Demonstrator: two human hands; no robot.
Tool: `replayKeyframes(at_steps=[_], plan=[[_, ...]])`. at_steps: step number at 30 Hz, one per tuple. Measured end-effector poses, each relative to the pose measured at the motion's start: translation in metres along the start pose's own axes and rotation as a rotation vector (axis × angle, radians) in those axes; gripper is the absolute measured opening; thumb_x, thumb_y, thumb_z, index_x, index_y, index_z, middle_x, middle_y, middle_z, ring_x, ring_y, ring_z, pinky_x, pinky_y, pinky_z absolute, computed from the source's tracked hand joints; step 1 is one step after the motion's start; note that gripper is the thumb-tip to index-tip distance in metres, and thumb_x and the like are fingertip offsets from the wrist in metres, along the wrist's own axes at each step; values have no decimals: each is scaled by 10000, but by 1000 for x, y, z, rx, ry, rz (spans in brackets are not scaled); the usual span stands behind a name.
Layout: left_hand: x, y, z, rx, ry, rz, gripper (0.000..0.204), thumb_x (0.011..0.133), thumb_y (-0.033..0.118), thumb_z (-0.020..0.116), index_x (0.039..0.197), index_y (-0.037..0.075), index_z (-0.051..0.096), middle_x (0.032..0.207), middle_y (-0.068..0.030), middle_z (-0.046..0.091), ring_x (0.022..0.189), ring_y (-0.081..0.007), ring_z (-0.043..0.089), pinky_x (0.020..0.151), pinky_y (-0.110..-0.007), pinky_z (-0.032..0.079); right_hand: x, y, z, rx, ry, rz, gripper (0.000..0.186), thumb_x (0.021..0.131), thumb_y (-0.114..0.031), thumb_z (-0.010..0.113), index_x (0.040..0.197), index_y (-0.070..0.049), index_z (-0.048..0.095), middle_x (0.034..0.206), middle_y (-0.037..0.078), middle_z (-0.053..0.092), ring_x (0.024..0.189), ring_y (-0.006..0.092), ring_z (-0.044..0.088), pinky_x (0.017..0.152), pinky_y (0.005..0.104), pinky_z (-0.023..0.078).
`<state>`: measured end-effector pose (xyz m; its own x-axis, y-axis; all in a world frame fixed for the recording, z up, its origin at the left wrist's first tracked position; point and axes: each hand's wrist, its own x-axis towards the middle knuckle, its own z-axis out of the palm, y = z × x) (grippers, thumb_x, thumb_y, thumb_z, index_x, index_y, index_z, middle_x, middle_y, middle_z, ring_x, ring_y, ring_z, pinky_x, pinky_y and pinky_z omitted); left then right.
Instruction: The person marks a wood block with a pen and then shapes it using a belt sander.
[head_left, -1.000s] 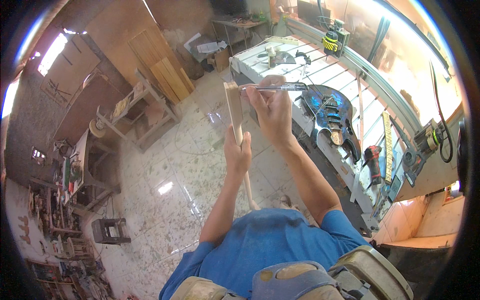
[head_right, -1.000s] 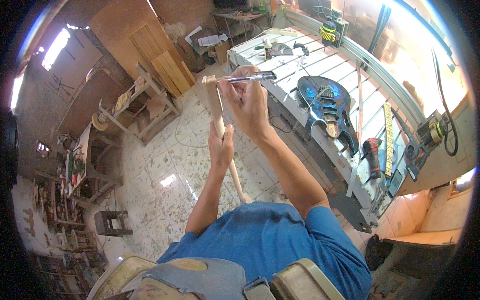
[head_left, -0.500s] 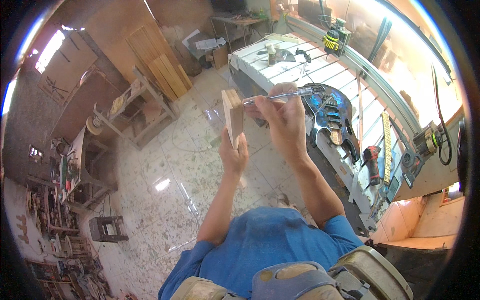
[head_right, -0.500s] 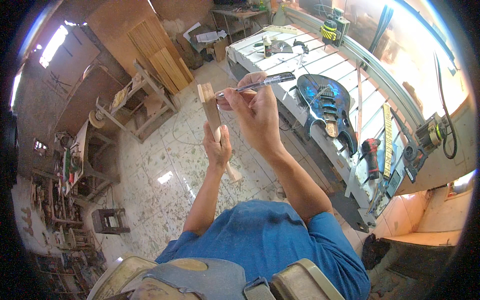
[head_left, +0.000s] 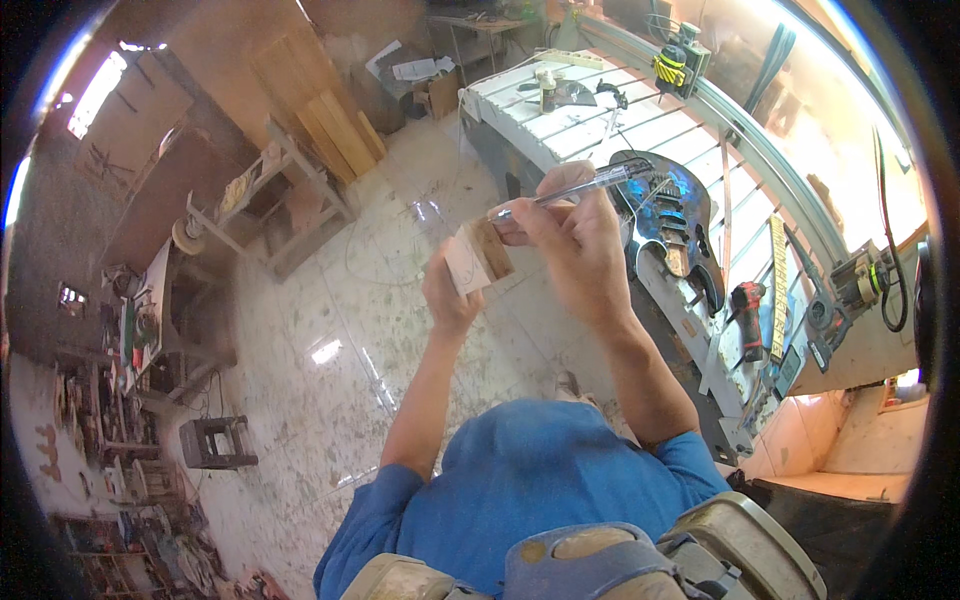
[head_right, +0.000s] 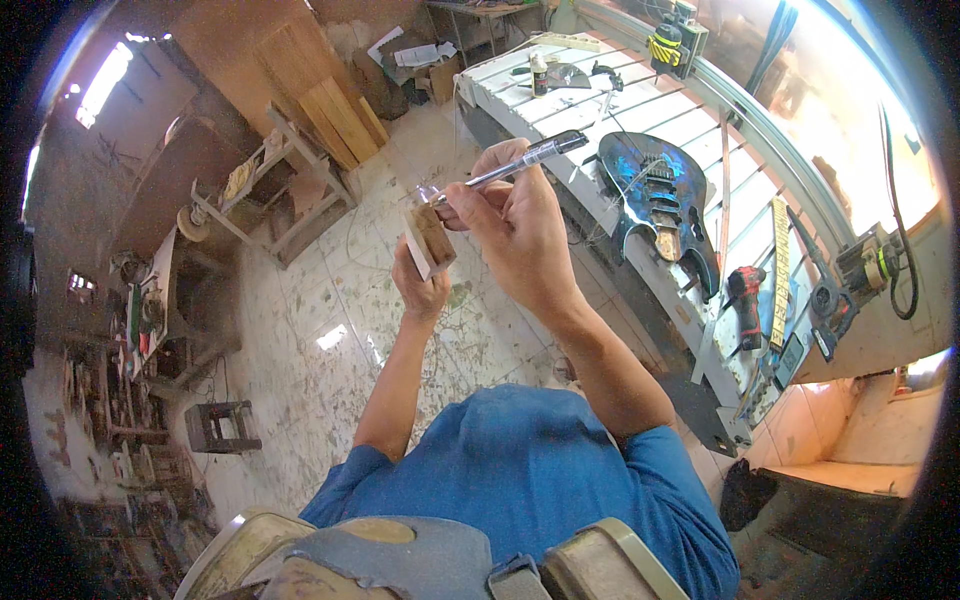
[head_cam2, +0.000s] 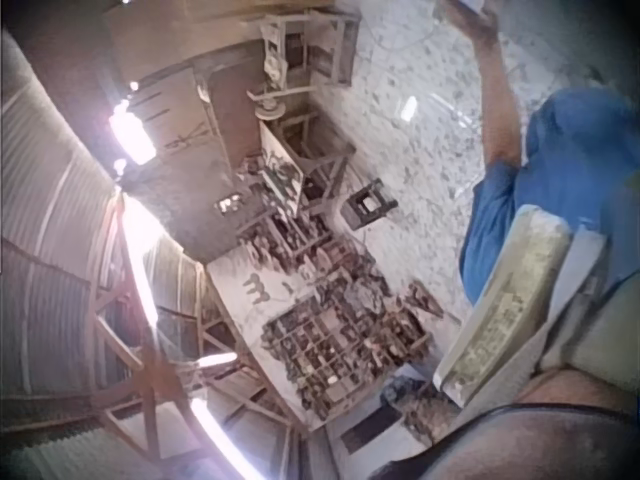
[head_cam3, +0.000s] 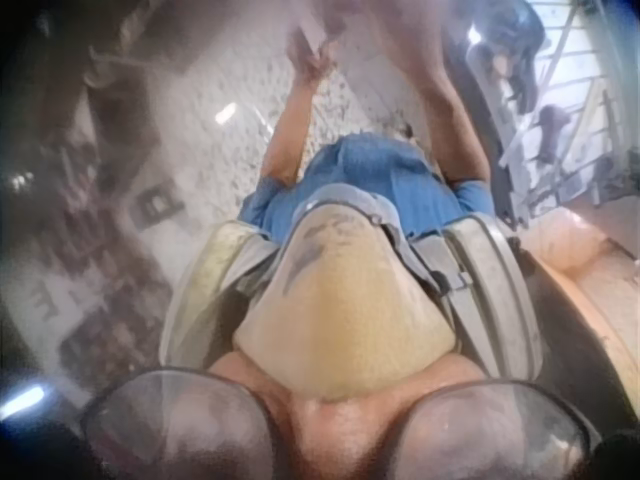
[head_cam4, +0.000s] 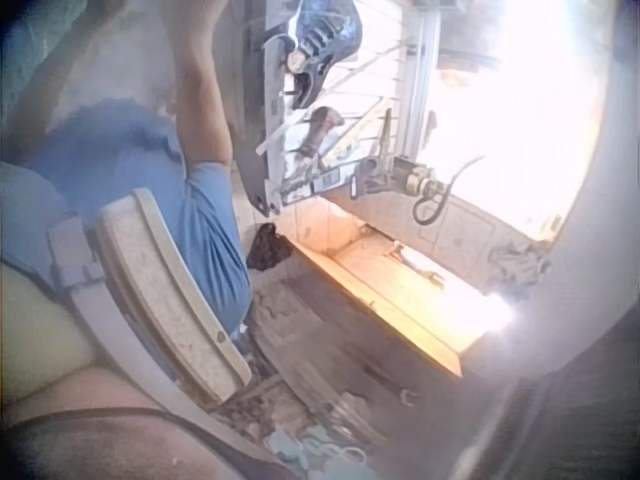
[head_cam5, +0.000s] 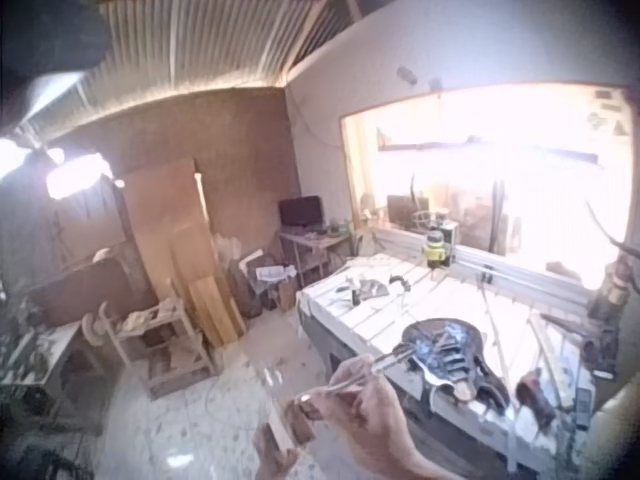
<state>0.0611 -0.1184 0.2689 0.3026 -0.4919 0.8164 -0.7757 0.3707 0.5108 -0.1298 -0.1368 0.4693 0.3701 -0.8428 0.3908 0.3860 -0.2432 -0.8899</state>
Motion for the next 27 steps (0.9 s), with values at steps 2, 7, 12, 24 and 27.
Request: replayKeyframes(at_steps=[2,7,12,24,27], plan=[[4,-3,-5,38,38,95,510,834,118,747,1288,11,541,1015,-167,665,905,-359,671,774,-417,535,-4,-2,-1,9,1,28,211,1008,-59,610,1087,-34,416,925,135,681,882,189,731,766,311,630],[14,-23,-29,125,47,300,536,796,73,803,1262,42,540,863,-103,567,762,-312,581,669,-450,448,-18,-8,-8,27,-57,125,219,1004,-59,619,1093,-37,420,893,120,687,856,190,738,759,305,628],[45,-22,-65,250,-6,547,517,792,109,833,1224,115,549,882,-68,564,802,-280,580,726,-444,451,-41,-16,-22,72,-130,327,226,1001,-73,635,1086,-33,429,925,139,704,865,196,743,764,308,627],[91,6,-115,486,-151,937,578,785,212,871,1206,252,478,950,18,498,880,-192,563,837,-432,469,-58,0,-27,-47,-215,414,247,982,-108,668,1066,-32,448,895,126,695,856,188,736,743,314,619],[94,12,-115,506,-174,973,607,760,236,887,1203,259,473,939,22,488,879,-186,561,866,-435,467,-53,2,-21,-43,-232,422,250,976,-108,676,1064,-32,455,876,121,691,845,182,731,735,316,616]])
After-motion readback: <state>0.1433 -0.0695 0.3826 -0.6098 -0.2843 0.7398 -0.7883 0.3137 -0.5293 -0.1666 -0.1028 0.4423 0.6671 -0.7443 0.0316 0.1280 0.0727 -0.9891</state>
